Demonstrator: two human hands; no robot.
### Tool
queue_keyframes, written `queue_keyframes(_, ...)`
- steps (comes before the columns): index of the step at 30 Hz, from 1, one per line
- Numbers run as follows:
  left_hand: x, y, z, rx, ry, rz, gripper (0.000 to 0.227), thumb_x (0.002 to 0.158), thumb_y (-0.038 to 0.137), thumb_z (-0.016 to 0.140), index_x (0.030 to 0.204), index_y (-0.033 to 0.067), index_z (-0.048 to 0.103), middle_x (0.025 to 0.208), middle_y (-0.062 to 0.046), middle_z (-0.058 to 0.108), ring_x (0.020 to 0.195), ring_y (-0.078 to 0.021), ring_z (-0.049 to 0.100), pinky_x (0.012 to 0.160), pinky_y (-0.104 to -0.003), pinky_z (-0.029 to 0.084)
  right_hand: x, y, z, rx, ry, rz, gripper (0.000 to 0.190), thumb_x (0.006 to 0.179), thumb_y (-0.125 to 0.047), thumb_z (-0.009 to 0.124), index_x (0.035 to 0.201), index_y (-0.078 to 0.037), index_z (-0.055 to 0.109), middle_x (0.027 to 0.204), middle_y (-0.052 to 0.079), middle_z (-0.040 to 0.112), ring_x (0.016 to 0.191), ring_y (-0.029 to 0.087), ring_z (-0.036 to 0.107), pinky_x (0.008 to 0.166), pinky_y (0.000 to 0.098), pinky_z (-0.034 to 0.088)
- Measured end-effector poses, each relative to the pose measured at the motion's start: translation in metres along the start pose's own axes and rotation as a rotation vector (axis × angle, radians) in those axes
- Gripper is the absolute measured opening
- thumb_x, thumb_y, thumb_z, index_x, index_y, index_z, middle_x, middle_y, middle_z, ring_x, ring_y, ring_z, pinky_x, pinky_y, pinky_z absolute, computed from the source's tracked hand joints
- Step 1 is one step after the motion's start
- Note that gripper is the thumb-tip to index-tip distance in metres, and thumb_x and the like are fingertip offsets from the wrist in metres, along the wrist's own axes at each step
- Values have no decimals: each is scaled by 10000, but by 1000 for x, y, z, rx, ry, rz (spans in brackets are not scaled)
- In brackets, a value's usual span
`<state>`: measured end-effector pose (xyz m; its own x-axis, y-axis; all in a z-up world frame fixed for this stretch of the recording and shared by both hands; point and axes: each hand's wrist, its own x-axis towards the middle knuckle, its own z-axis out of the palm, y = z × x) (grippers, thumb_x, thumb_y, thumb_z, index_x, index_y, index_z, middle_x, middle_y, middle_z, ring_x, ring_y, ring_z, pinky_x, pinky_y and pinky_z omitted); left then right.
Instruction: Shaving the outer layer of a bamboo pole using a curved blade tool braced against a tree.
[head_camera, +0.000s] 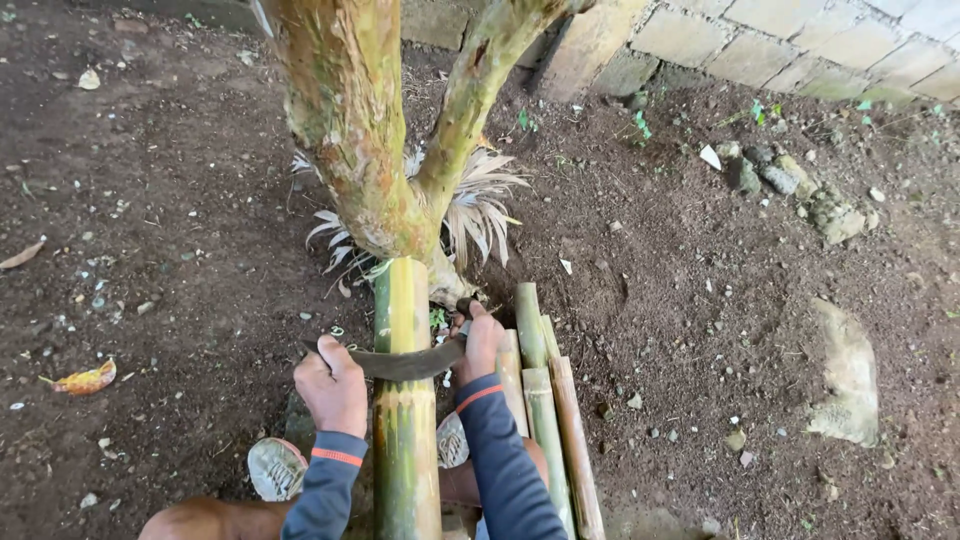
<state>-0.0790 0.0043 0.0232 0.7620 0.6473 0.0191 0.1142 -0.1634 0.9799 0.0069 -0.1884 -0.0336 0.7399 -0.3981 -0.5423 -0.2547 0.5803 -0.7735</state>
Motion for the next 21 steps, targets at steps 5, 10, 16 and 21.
queue_keyframes(5,3,-4,1,33,-4,31,498,1036,192,483,620,-80,517,499,-184,480,431,-251,461,503,-450,354,13,10,-11,42,21,-27,157,975,-200,560,923,-63,614,619,58,576,452,161,496,417,311,411)
queue_keyframes(10,14,-6,13,-32,-34,42,474,1024,193,477,642,-78,552,527,-191,529,443,-255,491,489,-459,360,6,-12,14,13,64,8,240,975,-250,573,849,-46,562,594,66,557,425,188,482,393,345,421)
queue_keyframes(16,63,-31,61,10,25,31,525,1063,206,505,656,-125,530,529,-266,471,466,-334,421,561,-521,348,96,3,30,36,55,-58,196,948,-194,603,902,-10,652,614,98,587,452,196,515,426,336,446)
queue_keyframes(21,98,-15,87,6,41,39,514,1032,232,514,668,-128,555,573,-296,538,481,-342,538,569,-529,399,121,-5,57,116,-18,-127,232,924,-169,578,860,33,672,614,92,596,457,185,514,416,304,435)
